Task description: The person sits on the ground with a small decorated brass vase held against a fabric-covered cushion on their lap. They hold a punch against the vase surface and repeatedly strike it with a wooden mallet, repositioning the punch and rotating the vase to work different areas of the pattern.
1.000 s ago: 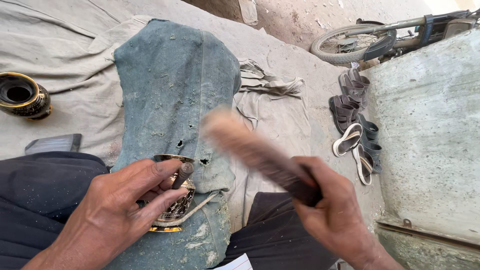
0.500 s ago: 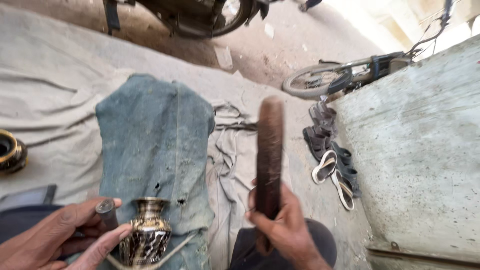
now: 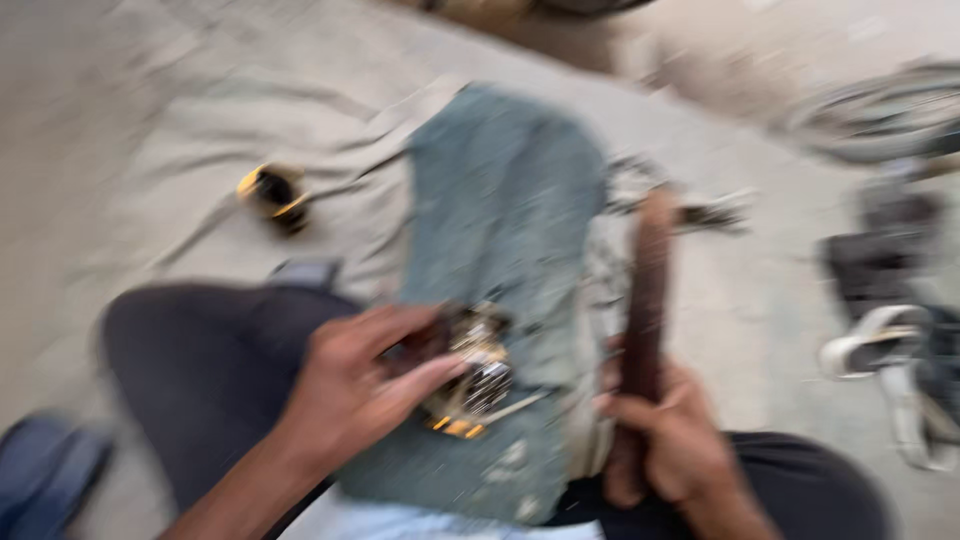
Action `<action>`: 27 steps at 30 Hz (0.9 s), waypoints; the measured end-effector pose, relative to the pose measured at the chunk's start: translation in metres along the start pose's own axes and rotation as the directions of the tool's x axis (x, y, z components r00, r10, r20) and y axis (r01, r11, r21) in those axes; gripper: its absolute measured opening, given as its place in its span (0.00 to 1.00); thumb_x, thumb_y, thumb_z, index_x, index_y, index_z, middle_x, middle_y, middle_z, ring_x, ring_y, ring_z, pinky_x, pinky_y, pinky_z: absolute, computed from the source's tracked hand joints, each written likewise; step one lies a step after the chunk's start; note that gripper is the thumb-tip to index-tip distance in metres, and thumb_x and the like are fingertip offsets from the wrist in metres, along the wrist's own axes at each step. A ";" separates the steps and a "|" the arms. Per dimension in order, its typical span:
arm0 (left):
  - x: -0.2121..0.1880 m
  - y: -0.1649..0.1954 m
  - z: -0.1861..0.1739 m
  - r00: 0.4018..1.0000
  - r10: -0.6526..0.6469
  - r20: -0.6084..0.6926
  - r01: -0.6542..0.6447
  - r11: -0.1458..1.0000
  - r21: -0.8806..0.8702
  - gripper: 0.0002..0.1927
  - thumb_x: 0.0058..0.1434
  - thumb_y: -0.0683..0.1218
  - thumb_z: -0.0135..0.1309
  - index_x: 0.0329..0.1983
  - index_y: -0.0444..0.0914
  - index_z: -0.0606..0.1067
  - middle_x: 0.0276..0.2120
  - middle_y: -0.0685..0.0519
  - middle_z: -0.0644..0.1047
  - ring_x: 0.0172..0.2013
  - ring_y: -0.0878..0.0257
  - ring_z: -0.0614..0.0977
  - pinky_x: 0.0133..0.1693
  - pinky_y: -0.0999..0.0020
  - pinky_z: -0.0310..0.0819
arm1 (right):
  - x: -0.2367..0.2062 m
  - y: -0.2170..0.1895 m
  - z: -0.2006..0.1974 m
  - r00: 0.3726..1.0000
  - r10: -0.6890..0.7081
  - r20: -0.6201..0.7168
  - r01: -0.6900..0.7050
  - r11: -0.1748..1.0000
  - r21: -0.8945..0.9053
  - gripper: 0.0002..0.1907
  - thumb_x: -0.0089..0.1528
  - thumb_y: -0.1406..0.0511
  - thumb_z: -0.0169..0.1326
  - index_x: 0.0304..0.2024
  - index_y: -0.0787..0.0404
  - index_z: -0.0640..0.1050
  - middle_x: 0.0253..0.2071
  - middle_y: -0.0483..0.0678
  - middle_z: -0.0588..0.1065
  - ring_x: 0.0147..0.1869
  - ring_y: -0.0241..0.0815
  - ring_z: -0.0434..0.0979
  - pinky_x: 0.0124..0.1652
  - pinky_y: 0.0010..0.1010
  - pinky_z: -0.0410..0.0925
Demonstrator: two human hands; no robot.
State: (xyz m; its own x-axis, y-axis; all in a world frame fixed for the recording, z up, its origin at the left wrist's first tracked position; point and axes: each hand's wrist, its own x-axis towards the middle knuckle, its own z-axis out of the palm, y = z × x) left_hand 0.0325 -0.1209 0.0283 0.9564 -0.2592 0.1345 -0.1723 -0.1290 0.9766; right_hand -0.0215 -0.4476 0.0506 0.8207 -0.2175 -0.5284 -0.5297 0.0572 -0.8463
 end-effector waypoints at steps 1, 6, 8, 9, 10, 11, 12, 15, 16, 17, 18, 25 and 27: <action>0.001 0.004 -0.001 1.000 0.010 0.013 -0.010 1.000 -0.017 0.20 0.56 0.46 0.69 0.49 0.34 0.80 0.34 0.52 0.83 0.32 0.69 0.83 0.33 0.74 0.80 | 0.000 0.004 -0.001 0.999 -0.035 0.005 0.035 0.999 -0.015 0.32 0.48 0.83 0.60 0.56 0.66 0.71 0.35 0.46 0.72 0.37 0.39 0.74 0.37 0.30 0.71; 0.012 0.011 0.002 0.998 -0.034 0.057 0.037 0.997 -0.066 0.22 0.58 0.46 0.68 0.54 0.35 0.79 0.37 0.52 0.83 0.36 0.70 0.83 0.35 0.76 0.82 | -0.003 0.006 0.006 0.999 -0.022 -0.030 0.020 0.998 -0.053 0.31 0.51 0.82 0.57 0.58 0.68 0.71 0.37 0.49 0.74 0.43 0.39 0.76 0.42 0.31 0.73; 0.012 0.015 0.002 0.995 -0.051 0.084 0.057 0.996 -0.070 0.22 0.58 0.47 0.67 0.54 0.36 0.79 0.37 0.53 0.82 0.37 0.71 0.83 0.34 0.76 0.83 | -0.008 -0.002 0.009 1.000 -0.016 -0.005 0.016 0.998 -0.056 0.32 0.51 0.83 0.58 0.59 0.68 0.71 0.37 0.50 0.74 0.43 0.40 0.76 0.43 0.32 0.72; 0.012 0.018 0.000 0.996 -0.023 0.082 0.029 0.997 -0.070 0.22 0.58 0.47 0.68 0.54 0.36 0.79 0.37 0.53 0.82 0.37 0.70 0.83 0.34 0.76 0.83 | -0.013 -0.008 0.011 1.000 -0.015 0.008 0.016 0.998 -0.058 0.33 0.51 0.83 0.58 0.60 0.69 0.71 0.38 0.50 0.73 0.43 0.40 0.75 0.43 0.33 0.72; 0.013 0.016 0.000 0.997 0.003 0.079 0.002 0.998 -0.069 0.22 0.58 0.47 0.68 0.54 0.36 0.79 0.37 0.53 0.83 0.36 0.70 0.83 0.34 0.76 0.83 | -0.014 -0.012 0.011 1.000 -0.011 0.002 0.012 0.997 -0.076 0.34 0.51 0.83 0.58 0.61 0.68 0.70 0.38 0.50 0.74 0.44 0.41 0.76 0.44 0.35 0.72; 0.014 0.016 0.000 0.997 0.026 0.075 -0.021 0.997 -0.068 0.22 0.59 0.48 0.68 0.54 0.36 0.79 0.37 0.53 0.83 0.36 0.69 0.83 0.35 0.75 0.83 | -0.019 -0.018 0.011 1.000 -0.004 -0.003 0.004 0.995 -0.095 0.34 0.51 0.83 0.57 0.61 0.67 0.70 0.38 0.51 0.74 0.45 0.42 0.76 0.45 0.37 0.72; 0.016 0.013 0.001 0.996 0.025 0.082 -0.018 0.997 -0.075 0.22 0.59 0.48 0.68 0.54 0.36 0.79 0.37 0.54 0.83 0.36 0.70 0.84 0.35 0.76 0.83 | -0.021 -0.022 0.009 1.000 0.004 -0.010 -0.005 0.994 -0.113 0.35 0.51 0.83 0.57 0.62 0.66 0.70 0.38 0.51 0.74 0.45 0.42 0.77 0.46 0.38 0.72; 0.023 0.004 0.005 0.995 0.024 0.096 -0.015 0.996 -0.093 0.23 0.59 0.47 0.67 0.56 0.36 0.78 0.36 0.54 0.83 0.36 0.70 0.84 0.35 0.76 0.85 | -0.035 -0.034 -0.001 0.970 -0.236 -0.053 0.217 0.946 -0.242 0.31 0.53 0.81 0.56 0.60 0.66 0.68 0.39 0.51 0.74 0.47 0.43 0.78 0.46 0.42 0.75; 0.024 0.002 0.007 0.995 0.023 0.097 -0.013 0.995 -0.098 0.24 0.59 0.47 0.67 0.58 0.36 0.77 0.36 0.54 0.83 0.36 0.70 0.84 0.35 0.75 0.85 | -0.037 -0.036 -0.005 0.958 -0.284 0.025 0.284 0.943 -0.174 0.30 0.54 0.80 0.57 0.59 0.66 0.68 0.38 0.51 0.74 0.47 0.44 0.79 0.46 0.44 0.75; 0.026 0.000 0.008 0.995 0.022 0.098 -0.012 0.995 -0.103 0.25 0.59 0.47 0.67 0.59 0.37 0.77 0.36 0.54 0.83 0.35 0.70 0.84 0.35 0.75 0.84 | -0.040 -0.039 -0.011 0.943 -0.308 0.123 0.317 0.946 -0.066 0.29 0.55 0.80 0.57 0.58 0.66 0.67 0.38 0.51 0.73 0.47 0.44 0.79 0.45 0.45 0.76; 0.028 -0.002 0.009 0.993 0.021 0.113 -0.010 0.995 -0.100 0.25 0.59 0.47 0.66 0.60 0.37 0.76 0.35 0.54 0.82 0.34 0.70 0.83 0.34 0.74 0.84 | -0.040 -0.040 -0.017 0.919 -0.325 0.221 0.334 0.943 0.000 0.28 0.55 0.79 0.58 0.58 0.66 0.67 0.38 0.51 0.73 0.48 0.45 0.79 0.45 0.46 0.77; 0.033 0.003 0.009 0.969 0.147 0.198 -0.163 0.984 0.068 0.24 0.62 0.48 0.64 0.61 0.43 0.74 0.31 0.56 0.79 0.30 0.67 0.81 0.32 0.70 0.79 | -0.007 -0.018 -0.098 0.988 -0.154 -0.022 0.069 0.556 -0.829 0.27 0.58 0.78 0.58 0.59 0.65 0.67 0.40 0.54 0.73 0.46 0.48 0.81 0.41 0.47 0.78; 0.035 0.002 0.008 0.956 0.213 0.200 -0.231 0.970 0.072 0.23 0.63 0.48 0.64 0.61 0.44 0.74 0.33 0.56 0.78 0.32 0.66 0.81 0.34 0.69 0.78 | 0.016 -0.006 -0.133 0.983 -0.165 -0.084 -0.023 0.343 -0.939 0.24 0.59 0.77 0.58 0.58 0.66 0.68 0.41 0.54 0.74 0.48 0.48 0.81 0.43 0.47 0.77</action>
State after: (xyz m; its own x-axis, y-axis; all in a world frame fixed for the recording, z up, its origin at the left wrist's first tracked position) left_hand 0.0637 -0.1380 0.0338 0.8310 -0.4666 0.3028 -0.4048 -0.1341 0.9045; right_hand -0.0332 -0.5812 0.0563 0.8760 -0.3052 -0.3736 -0.4015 -0.8905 -0.2140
